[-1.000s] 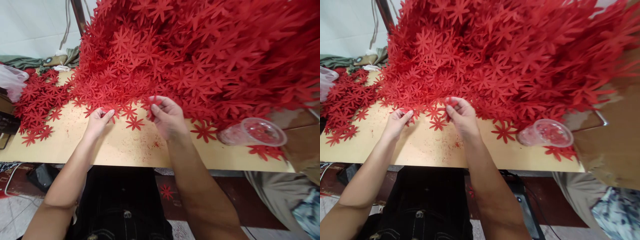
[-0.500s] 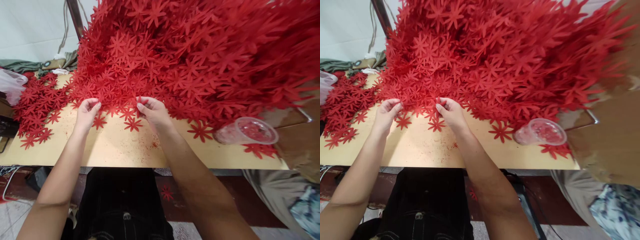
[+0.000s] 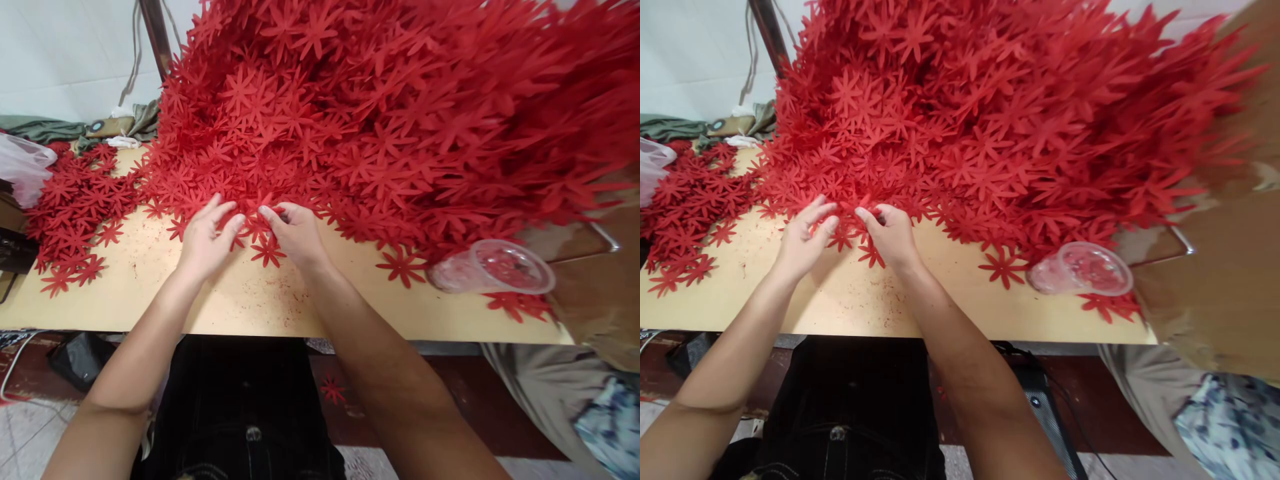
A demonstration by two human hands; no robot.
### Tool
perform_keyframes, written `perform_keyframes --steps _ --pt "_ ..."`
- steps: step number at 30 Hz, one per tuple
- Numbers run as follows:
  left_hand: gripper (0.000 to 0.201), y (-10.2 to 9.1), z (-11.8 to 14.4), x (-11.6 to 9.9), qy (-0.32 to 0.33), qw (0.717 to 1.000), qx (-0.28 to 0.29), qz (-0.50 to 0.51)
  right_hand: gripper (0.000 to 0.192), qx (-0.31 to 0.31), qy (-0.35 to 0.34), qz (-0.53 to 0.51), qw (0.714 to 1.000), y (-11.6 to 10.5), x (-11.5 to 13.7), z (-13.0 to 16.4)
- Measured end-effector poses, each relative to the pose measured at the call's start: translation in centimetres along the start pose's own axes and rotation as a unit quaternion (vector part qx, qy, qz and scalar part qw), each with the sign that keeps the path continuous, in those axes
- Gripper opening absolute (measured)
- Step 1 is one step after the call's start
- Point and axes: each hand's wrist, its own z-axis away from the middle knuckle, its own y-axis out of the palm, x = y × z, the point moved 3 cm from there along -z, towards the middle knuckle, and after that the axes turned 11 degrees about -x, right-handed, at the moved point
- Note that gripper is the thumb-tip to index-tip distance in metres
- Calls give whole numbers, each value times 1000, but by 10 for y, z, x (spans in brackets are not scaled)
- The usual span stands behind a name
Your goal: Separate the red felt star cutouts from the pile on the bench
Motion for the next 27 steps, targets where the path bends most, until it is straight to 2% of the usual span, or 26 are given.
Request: perform_keyframes --steps 3,6,9,12,14,16,18,20,22,25,27 --pt "27 22 4 -5 -83 984 46 154 36 20 -10 -14 1000 6 0 5" --pt "18 29 1 -3 -133 957 33 254 38 82 0 -45 996 8 0 9" --pt "20 18 -9 7 -162 938 -25 304 37 146 41 -79 985 5 1 13" --pt "21 1 -24 27 -190 928 -94 308 33 131 55 -81 987 -3 1 12" --pt "20 -8 -35 40 -170 942 -113 266 32 105 52 -78 990 -8 -1 10" --pt "28 -15 -43 48 -124 964 -136 192 31 82 49 -75 993 -10 -4 7" --pt "38 -19 -45 47 -72 974 -177 122 32 61 43 -62 995 -11 -7 6" --pt "36 -18 -39 38 -32 976 -189 101 35 53 36 -43 997 -10 -7 6" --pt "29 -9 -27 22 -24 982 -124 140 39 63 26 -30 997 -8 -4 7" --pt "32 13 -5 0 -76 971 53 222 47 79 -5 -18 997 -4 2 10" --pt "33 23 4 -8 -104 958 96 251 51 80 -29 -8 996 -3 4 12"
